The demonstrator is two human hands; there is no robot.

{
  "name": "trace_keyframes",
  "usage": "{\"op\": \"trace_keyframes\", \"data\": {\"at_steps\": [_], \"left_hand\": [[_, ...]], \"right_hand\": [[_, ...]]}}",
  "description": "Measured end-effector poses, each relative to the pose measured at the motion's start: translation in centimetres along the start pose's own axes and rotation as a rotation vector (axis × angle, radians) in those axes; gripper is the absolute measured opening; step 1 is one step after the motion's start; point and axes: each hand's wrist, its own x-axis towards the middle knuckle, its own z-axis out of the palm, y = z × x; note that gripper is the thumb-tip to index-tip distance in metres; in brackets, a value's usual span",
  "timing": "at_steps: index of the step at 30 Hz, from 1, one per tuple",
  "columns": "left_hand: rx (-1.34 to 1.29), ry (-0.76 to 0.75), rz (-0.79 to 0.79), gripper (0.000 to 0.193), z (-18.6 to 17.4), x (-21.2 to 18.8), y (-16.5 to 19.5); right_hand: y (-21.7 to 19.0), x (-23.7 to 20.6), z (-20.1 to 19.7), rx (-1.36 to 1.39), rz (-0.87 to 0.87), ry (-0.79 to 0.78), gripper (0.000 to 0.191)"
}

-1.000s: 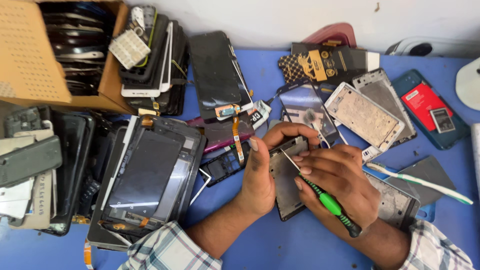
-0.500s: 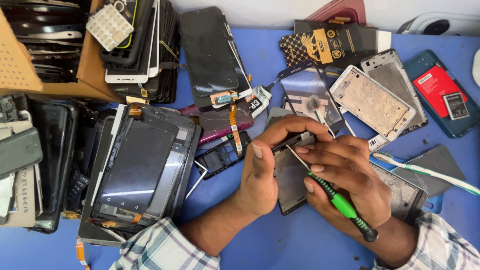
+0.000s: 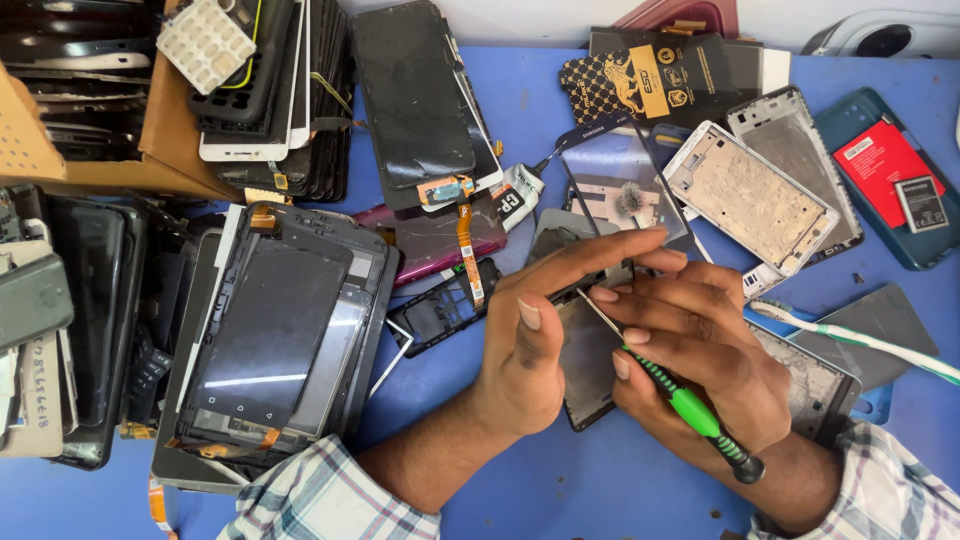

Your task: The person pries open the frame of a mobile phone using a small screwdriver, working around the edges of the device while holding it steady. They reposition the phone and continue prying along its sides on a cluttered repair bench covered with other phone parts.

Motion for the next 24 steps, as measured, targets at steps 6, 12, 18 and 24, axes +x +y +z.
{"op": "trace_keyframes", "data": {"at_steps": [6, 12, 18, 24], "left_hand": [[0.013, 0.011, 0.009, 0.101, -0.08, 0.04, -0.23], [0.006, 0.035, -0.006, 0.104, 0.23, 0.1, -0.07], [-0.027, 0.047, -0.014, 0.105, 0.46, 0.12, -0.01], [-0.154, 0.08, -0.049, 0.103, 0.81, -0.03, -0.31]], "right_hand": [[0.53, -0.36, 0.05, -0.005, 0.017, -0.027, 0.04], [0.57, -0.72, -0.13, -0.002, 0.057, -0.045, 0.04], [0.69, -0.69, -0.26, 0.024, 0.05, -0.05, 0.041], [0.4, -0.84, -0.32, 0.056, 0.107, -0.041, 0.041]]}}
